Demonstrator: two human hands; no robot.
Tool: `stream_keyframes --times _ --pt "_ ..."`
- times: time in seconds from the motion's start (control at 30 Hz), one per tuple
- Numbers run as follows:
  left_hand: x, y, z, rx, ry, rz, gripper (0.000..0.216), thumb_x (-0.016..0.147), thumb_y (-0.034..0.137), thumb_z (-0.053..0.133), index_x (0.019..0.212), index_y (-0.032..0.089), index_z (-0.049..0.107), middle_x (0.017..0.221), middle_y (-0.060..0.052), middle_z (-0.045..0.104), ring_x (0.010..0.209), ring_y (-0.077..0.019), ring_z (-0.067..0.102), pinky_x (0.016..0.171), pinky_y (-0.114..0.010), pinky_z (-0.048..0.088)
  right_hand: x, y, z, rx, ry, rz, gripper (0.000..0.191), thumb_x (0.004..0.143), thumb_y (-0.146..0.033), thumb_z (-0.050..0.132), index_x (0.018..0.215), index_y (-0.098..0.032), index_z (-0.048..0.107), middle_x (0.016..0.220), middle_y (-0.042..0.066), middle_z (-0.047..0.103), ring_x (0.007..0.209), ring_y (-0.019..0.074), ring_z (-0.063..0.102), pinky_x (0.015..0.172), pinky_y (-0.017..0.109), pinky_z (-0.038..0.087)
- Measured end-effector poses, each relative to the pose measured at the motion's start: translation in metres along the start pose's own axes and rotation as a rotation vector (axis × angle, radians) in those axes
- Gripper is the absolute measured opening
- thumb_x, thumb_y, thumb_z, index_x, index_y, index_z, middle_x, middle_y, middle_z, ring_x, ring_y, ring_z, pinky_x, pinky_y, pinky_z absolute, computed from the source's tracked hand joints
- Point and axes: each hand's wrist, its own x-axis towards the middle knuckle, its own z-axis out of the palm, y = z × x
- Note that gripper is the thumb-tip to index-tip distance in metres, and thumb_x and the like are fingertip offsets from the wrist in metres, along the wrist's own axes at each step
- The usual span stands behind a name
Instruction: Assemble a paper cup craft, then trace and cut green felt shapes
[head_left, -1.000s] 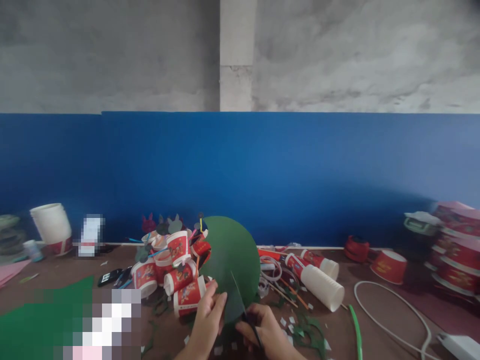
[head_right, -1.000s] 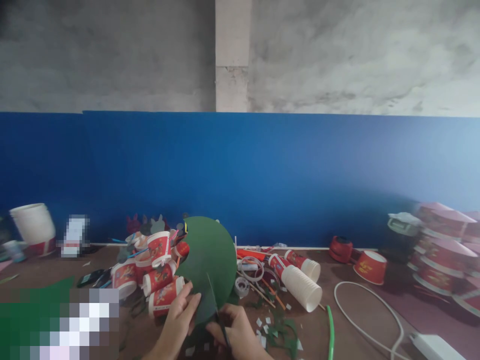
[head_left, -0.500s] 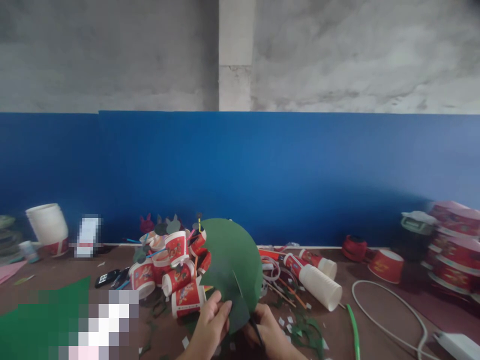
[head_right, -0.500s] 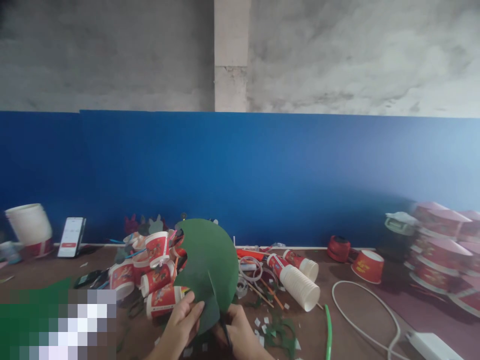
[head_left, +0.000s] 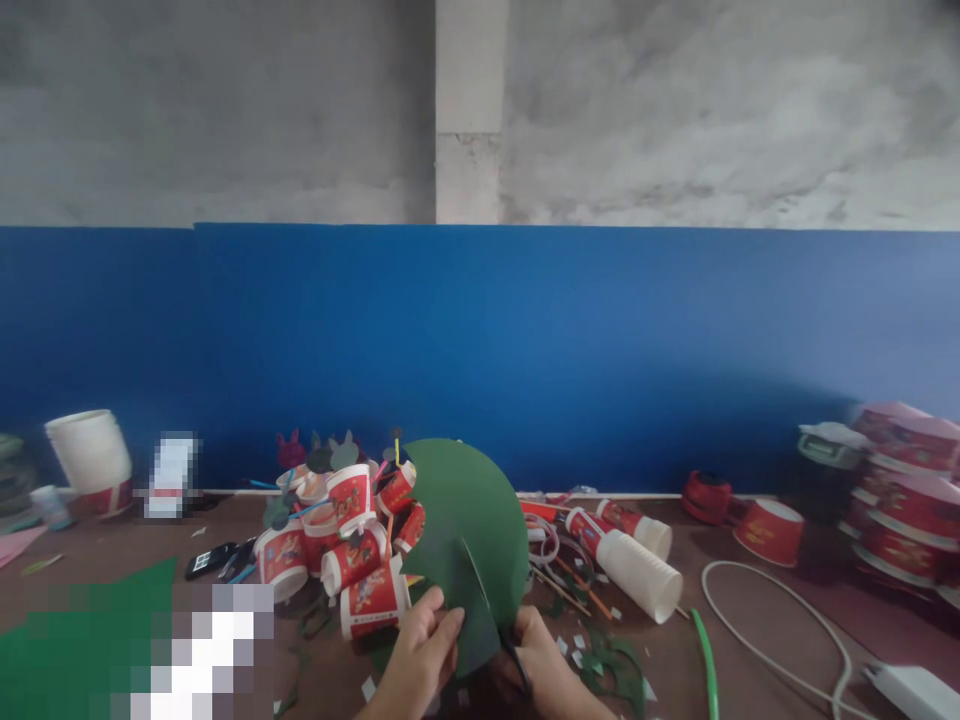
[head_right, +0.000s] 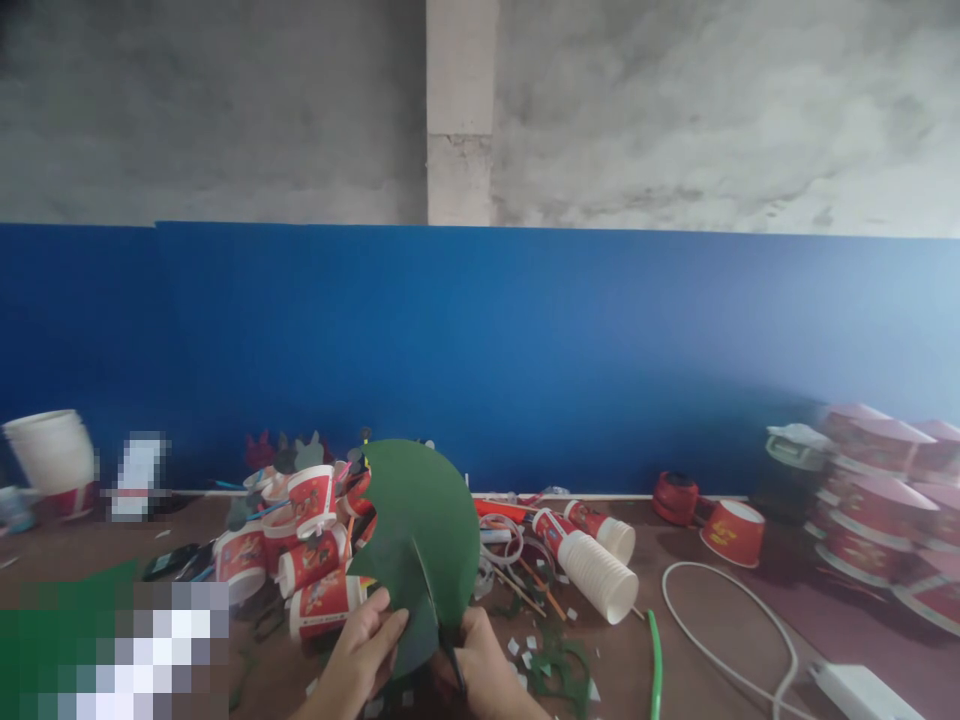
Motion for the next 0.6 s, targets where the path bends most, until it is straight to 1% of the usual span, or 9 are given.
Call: stream_keyframes --times 0.07,0.13,0.2,0.27,0.33,0.4,0.5,0.6 --pt "0.001 0.001 0.000 0.026 0.005 0.019 0.060 0.045 0.070 0.069 0.068 0.021 0.043 0.039 0.011 0.035 0.034 -0.0059 0.031 0.038 -0.020 0.021 0.000 -0.001 -0.001 -0.020 0.009 0.018 0.016 0.059 -0.025 0.059 0.060 -0.011 0.066 0.036 -0.007 0.039 0.031 0.0037 0.032 0.032 0.016 0.023" --pt "0.000 0.005 0.001 0.058 0.040 0.040 0.059 0.046 0.072 0.067 0.063 0.021 0.042 0.036 0.011 0.034 0.033 -0.0063 0.031 0.037 -0.020 0.020 -0.002 -0.003 0.000 -0.043 0.015 0.032 0.016 0.057 -0.022 0.058 0.062 -0.010 0.067 0.035 -0.007 0.042 0.031 0.0042 0.034 0.032 0.016 0.024" --pt "-0.004 0.012 0.002 0.052 0.128 0.082 0.059 0.044 0.073 0.066 0.057 0.021 0.041 0.037 0.011 0.033 0.034 -0.0062 0.032 0.037 -0.019 0.022 -0.003 -0.007 0.001 -0.051 0.006 0.057 0.017 0.056 -0.021 0.057 0.065 -0.010 0.068 0.035 -0.007 0.043 0.031 0.0046 0.035 0.032 0.015 0.025" --pt "-0.008 0.020 0.004 0.027 0.246 0.131 0.059 0.045 0.072 0.066 0.053 0.021 0.038 0.040 0.010 0.033 0.037 -0.0058 0.034 0.038 -0.019 0.024 -0.005 -0.009 0.002 -0.046 -0.004 0.087 0.019 0.056 -0.021 0.059 0.068 -0.010 0.069 0.035 -0.007 0.043 0.031 0.0046 0.035 0.033 0.015 0.027" --pt "-0.012 0.026 0.005 0.038 0.287 0.136 0.060 0.047 0.073 0.065 0.050 0.020 0.036 0.039 0.010 0.033 0.037 -0.0056 0.033 0.038 -0.018 0.023 -0.006 -0.010 0.003 -0.023 -0.001 0.104 0.023 0.056 -0.024 0.064 0.073 -0.010 0.069 0.036 -0.006 0.047 0.033 0.0057 0.039 0.035 0.017 0.032" --pt "-0.013 0.026 0.006 0.068 0.274 0.114 0.060 0.048 0.075 0.062 0.047 0.020 0.037 0.036 0.009 0.033 0.034 -0.0052 0.030 0.036 -0.019 0.020 -0.007 -0.010 0.004 0.024 0.023 0.090 0.032 0.054 -0.028 0.071 0.081 -0.011 0.069 0.044 -0.002 0.056 0.039 0.0094 0.047 0.041 0.020 0.040" --pt "-0.011 0.020 0.005 0.125 0.214 0.076 0.062 0.051 0.079 0.056 0.042 0.020 0.039 0.030 0.007 0.033 0.028 -0.0047 0.026 0.034 -0.020 0.014 -0.009 -0.012 0.004 0.110 0.050 0.042 0.052 0.049 -0.036 0.079 0.094 -0.012 0.066 0.065 0.006 0.068 0.058 0.0189 0.060 0.055 0.028 0.050" --pt "-0.008 0.013 0.004 0.156 0.163 0.070 0.064 0.054 0.079 0.052 0.038 0.018 0.042 0.028 0.005 0.035 0.026 -0.0044 0.025 0.034 -0.020 0.010 -0.010 -0.018 0.005 0.154 0.044 0.011 0.062 0.051 -0.040 0.080 0.104 -0.013 0.063 0.083 0.011 0.071 0.076 0.0260 0.064 0.069 0.037 0.052"
